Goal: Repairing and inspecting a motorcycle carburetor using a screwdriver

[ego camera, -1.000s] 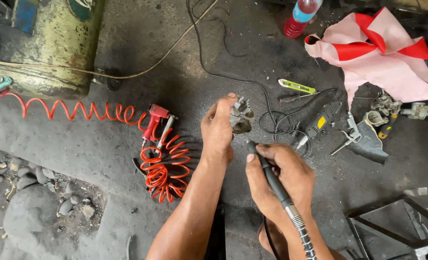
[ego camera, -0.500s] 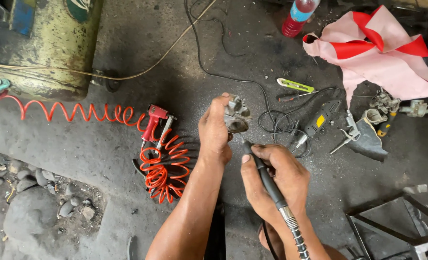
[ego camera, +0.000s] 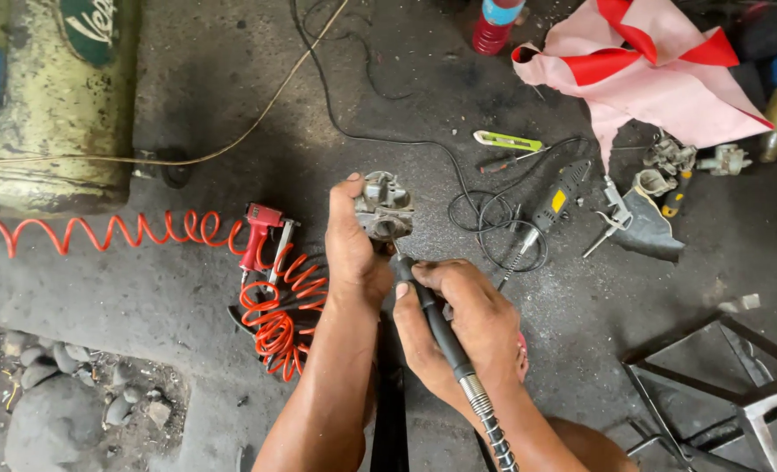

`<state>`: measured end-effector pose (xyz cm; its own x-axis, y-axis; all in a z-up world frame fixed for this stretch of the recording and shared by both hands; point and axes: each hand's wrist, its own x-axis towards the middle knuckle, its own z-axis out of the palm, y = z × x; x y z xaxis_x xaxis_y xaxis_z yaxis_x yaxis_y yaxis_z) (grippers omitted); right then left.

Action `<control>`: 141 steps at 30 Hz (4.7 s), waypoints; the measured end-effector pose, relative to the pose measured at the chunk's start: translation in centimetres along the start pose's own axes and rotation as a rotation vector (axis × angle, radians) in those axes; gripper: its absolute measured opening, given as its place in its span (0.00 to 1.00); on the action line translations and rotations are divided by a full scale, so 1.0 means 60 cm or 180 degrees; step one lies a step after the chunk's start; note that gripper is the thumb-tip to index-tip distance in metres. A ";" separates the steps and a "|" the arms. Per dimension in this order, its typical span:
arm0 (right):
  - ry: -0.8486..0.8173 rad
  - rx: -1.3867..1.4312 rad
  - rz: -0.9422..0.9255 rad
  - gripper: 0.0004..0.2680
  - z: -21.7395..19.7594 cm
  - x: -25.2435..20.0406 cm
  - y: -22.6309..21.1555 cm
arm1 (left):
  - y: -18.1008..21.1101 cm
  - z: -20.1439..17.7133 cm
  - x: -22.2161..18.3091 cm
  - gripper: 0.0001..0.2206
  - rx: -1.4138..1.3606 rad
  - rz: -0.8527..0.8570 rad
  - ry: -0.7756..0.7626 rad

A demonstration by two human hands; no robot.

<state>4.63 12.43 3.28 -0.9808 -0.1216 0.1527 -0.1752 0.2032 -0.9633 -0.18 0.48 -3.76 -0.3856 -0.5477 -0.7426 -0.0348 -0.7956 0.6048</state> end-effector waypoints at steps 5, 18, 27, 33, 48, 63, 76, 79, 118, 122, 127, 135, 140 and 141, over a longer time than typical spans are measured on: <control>0.0000 -0.0298 0.0044 0.06 0.003 -0.008 -0.003 | 0.009 0.020 -0.034 0.14 -0.0109 -0.0026 0.0104; -0.0109 -0.0560 -0.0080 0.04 0.010 -0.008 -0.015 | 0.016 0.013 -0.023 0.14 -0.0466 -0.0141 0.0058; -0.0379 -0.0875 -0.0645 0.04 -0.017 -0.007 -0.028 | 0.016 -0.010 0.015 0.13 -0.1006 0.0014 -0.0612; -0.0390 -0.0857 -0.0841 0.04 -0.011 -0.014 -0.019 | 0.022 -0.011 0.015 0.13 -0.1229 0.0006 -0.0614; -0.0476 -0.0905 -0.0674 0.05 0.005 -0.006 -0.008 | 0.022 0.008 -0.015 0.16 -0.0535 0.0334 0.0003; -0.0482 -0.1002 -0.0440 0.05 -0.005 -0.002 0.008 | 0.040 0.018 -0.035 0.12 -0.0272 0.0302 0.0224; -0.0480 -0.1153 -0.0531 0.05 -0.007 -0.001 0.019 | 0.040 0.018 -0.044 0.10 -0.0033 0.0371 0.0192; -0.0593 -0.1104 -0.0593 0.05 -0.006 -0.002 0.013 | 0.042 0.018 -0.045 0.08 0.0050 0.0402 0.0126; -0.0575 -0.1026 -0.0491 0.05 -0.013 0.004 0.015 | 0.033 0.015 -0.036 0.09 0.0046 0.0277 0.0118; -0.0507 -0.0990 -0.0216 0.05 -0.012 0.004 0.010 | 0.036 0.013 -0.038 0.09 0.0055 0.0221 0.0064; -0.0560 -0.0988 -0.0517 0.06 -0.006 0.000 0.007 | 0.054 0.024 -0.055 0.15 -0.0016 -0.0058 0.0311; -0.0480 -0.1045 -0.0547 0.04 0.001 -0.005 0.006 | 0.036 0.021 -0.034 0.19 -0.0049 -0.0114 0.0421; -0.0101 -0.0171 -0.0405 0.05 0.010 -0.010 0.020 | 0.003 0.001 -0.003 0.15 -0.0332 0.0050 0.0073; -0.0103 -0.0100 -0.0332 0.06 0.012 -0.011 0.021 | 0.003 -0.002 0.002 0.15 -0.0308 0.0084 0.0037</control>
<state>5.15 12.04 1.81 -0.9538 -0.1748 0.2443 -0.2795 0.2182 -0.9350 -0.13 0.22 -3.78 -0.3744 -0.5713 -0.7303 0.0648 -0.8018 0.5940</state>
